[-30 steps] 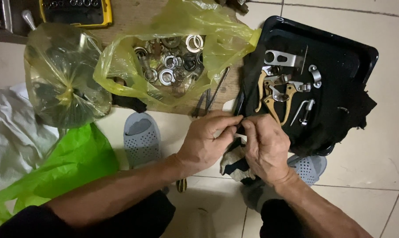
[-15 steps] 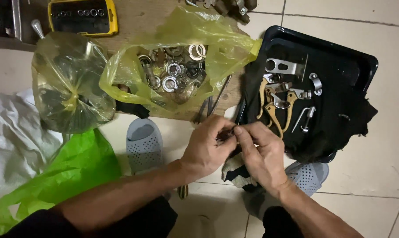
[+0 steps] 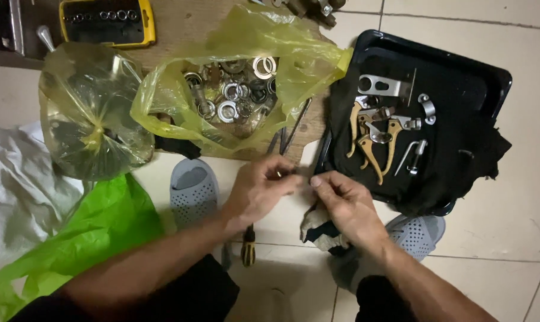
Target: The person sits on the floor and cleans small metal mechanical parts using a cloth. They pick up a part, wipe it, and then use a screwdriver to clean a small hole in the part before wiping it again.
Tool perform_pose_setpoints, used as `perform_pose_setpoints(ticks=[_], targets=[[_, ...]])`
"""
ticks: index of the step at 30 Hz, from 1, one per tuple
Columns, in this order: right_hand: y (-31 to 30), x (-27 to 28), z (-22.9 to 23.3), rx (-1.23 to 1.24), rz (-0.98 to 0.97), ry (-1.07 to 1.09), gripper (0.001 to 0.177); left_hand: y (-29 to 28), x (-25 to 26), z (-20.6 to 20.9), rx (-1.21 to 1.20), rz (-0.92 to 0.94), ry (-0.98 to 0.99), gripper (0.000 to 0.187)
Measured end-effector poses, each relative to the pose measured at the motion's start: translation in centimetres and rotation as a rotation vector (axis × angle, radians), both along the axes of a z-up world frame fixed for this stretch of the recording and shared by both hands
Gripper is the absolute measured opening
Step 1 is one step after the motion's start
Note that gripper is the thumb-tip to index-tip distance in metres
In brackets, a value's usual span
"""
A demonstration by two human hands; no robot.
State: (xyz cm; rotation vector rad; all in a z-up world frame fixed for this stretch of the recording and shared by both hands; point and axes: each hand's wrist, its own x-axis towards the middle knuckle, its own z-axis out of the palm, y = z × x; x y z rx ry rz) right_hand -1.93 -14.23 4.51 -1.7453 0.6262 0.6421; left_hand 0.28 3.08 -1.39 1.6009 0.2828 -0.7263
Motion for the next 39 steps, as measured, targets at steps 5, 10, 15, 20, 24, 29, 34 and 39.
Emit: perform_pose_setpoints(ticks=[5,10,15,20,24,29,34,39], targets=[[-2.0,-2.0,-4.1,-0.221,0.459,-0.131,0.016,2.1,1.3,0.4,-0.024,0.037,0.047,0.030],[-3.0,-5.1,-7.7,-0.383,0.801,-0.276,0.022,3.6,2.1,-0.8,-0.032,0.223,0.242,0.034],[-3.7,-4.9,-9.7,-0.342,0.779,-0.389,0.024,2.3,4.2,3.9,0.198,-0.109,0.427,0.027],[-4.0,-1.2,-7.4,-0.269,0.639,-0.403,0.019,2.1,3.1,1.3,0.016,0.011,0.341,0.014],[-4.8,1.7,-7.0,-0.407,0.457,-0.466,0.023,2.0,2.6,0.1,-0.104,0.177,0.337,0.041],[-6.4,7.3,-5.4,-0.544,0.416,-0.499,0.025,2.5,2.4,-1.5,-0.135,0.168,0.328,0.042],[-6.8,13.6,-5.2,-0.611,0.427,-0.578,0.029,2.3,2.8,-0.7,-0.126,0.192,0.354,0.039],[-6.4,18.5,-5.9,-0.647,0.368,-0.397,0.040,3.7,2.6,-2.5,-0.231,0.173,0.140,0.027]])
